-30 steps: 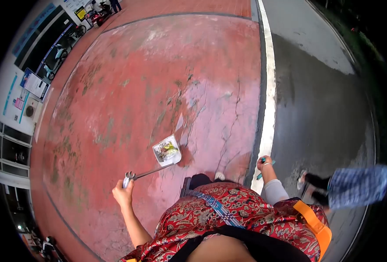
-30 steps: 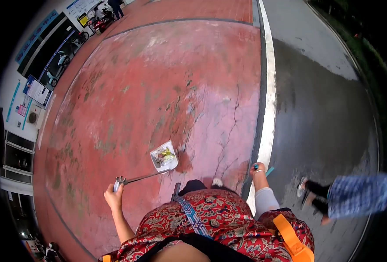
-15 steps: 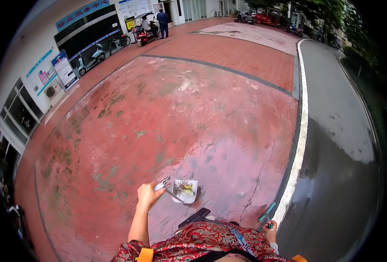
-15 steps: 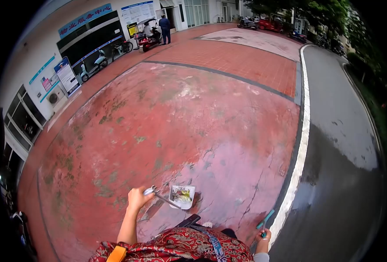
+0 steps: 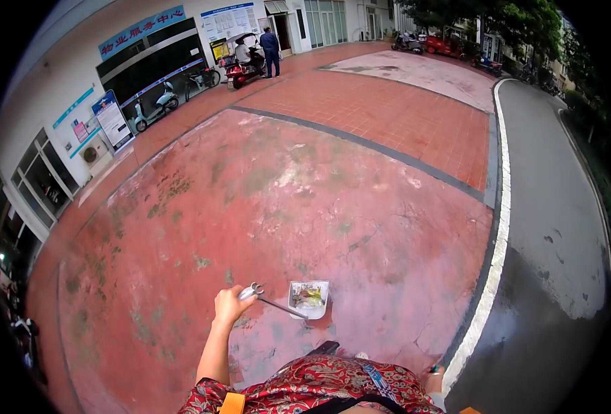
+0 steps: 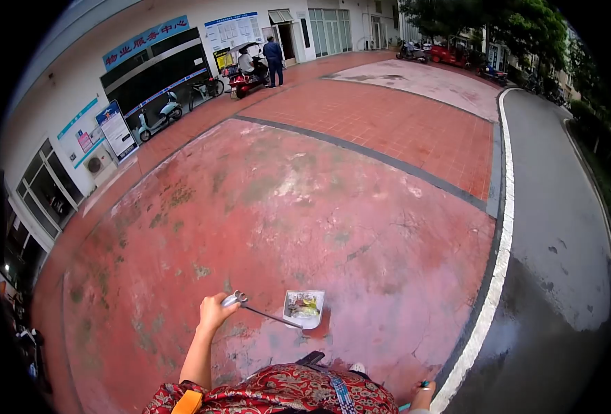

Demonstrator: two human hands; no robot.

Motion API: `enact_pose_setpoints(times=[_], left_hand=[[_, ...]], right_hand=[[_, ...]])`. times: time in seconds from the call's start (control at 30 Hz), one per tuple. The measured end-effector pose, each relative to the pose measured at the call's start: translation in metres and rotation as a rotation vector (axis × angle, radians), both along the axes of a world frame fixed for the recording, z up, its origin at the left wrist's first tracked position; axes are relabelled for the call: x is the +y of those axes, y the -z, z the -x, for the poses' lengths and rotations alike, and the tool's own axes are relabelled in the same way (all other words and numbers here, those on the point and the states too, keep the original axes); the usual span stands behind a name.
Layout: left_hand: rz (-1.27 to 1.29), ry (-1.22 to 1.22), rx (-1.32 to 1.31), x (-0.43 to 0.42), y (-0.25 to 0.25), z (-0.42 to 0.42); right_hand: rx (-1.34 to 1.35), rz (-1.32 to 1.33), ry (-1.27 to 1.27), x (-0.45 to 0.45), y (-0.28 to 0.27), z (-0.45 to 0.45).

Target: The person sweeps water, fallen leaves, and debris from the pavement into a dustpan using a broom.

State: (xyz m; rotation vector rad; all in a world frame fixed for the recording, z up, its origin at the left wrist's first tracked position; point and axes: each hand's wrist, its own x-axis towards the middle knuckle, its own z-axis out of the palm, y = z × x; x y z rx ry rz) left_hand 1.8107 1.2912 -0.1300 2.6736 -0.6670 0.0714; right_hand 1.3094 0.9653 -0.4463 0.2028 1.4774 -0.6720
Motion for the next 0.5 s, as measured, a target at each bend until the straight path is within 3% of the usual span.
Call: enact_pose_setpoints(times=[0.13,0.2,0.23,0.33,0.5], left_hand=[[-0.031,-0.022,-0.009,-0.111,-0.01,-0.048],[-0.014,-0.009,-0.015,-0.165,-0.003,-0.069],[-0.011,-0.008,-0.021,-0.195,0.004,-0.086],[-0.056,0.012,-0.029,-0.283,0.018,-0.14],[-0.132,0.077,-0.007,-0.458,0.015,-0.23]], right_hand=[[-0.103,0.058,0.119,-0.149,0.033,-0.063],[-0.01,0.097,0.232,-0.195,-0.017,-0.123],[-0.107,0.114,0.187,-0.239,0.039,-0.12],[-0.127,0.067,0.354,-0.301,0.03,-0.167],[-0.06,0.112,0.166,-0.419,0.0,-0.229]])
